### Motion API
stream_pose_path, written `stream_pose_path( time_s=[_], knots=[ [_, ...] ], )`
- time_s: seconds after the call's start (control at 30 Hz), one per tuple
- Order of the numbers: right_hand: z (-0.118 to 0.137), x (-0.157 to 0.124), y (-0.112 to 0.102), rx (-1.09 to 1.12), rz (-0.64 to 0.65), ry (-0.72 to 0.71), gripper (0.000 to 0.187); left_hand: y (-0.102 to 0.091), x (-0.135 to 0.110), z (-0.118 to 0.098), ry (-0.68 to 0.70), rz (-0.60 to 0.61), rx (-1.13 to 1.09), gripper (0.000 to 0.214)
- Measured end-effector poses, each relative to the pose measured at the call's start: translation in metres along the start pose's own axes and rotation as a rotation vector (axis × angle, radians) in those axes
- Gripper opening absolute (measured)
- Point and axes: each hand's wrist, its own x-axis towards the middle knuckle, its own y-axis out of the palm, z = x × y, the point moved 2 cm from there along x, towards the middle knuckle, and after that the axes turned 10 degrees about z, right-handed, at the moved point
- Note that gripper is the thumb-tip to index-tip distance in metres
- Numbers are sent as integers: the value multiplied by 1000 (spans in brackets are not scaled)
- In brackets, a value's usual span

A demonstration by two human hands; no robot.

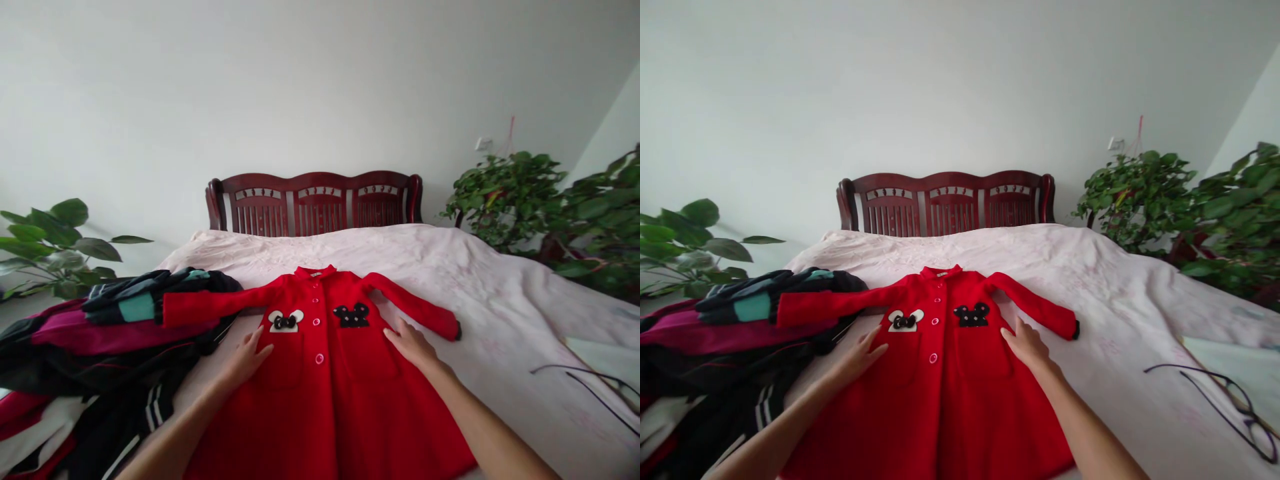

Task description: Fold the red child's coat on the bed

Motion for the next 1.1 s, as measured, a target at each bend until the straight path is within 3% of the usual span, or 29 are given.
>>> stream_pose_path(
  time_s=[0.07, 0.17, 0.3, 0.4, 0.5, 0.6, 0.67, 0.77, 0.87, 0.93, 1.1],
  knots=[
    [-13, -25, 1, -145, 27, 28, 70, 8, -27, 1, -41, 9, 338, 64],
    [-33, -56, -3, -424, 51, 35, 58, 12, -56, 0, -45, -20, 593, 57],
    [-44, -81, -20, -594, 37, 62, 43, 17, -80, -6, 60, -99, 576, 50],
    [-22, -98, -24, -680, -130, -27, 40, 35, -99, -17, 257, -31, 421, 59],
    [16, -120, 0, -643, -265, -228, 47, 59, -119, -32, 409, 90, 400, 62],
    [40, -142, 45, -570, -167, -508, 56, 71, -134, -42, 455, 106, 449, 59],
    [36, -151, 67, -546, -65, -612, 59, 70, -140, -40, 430, 105, 467, 60],
    [4, -149, 73, -519, -54, -557, 62, 56, -150, -22, 356, 97, 435, 60],
    [-32, -137, 54, -514, -142, -487, 63, 33, -154, 7, 281, 67, 272, 62],
    [-44, -129, 40, -516, -170, -463, 60, 13, -147, 24, 220, 34, 30, 58],
    [-25, -112, 24, -397, -191, -417, 48, -36, -92, 43, -217, -119, -1064, 29]
  ],
)
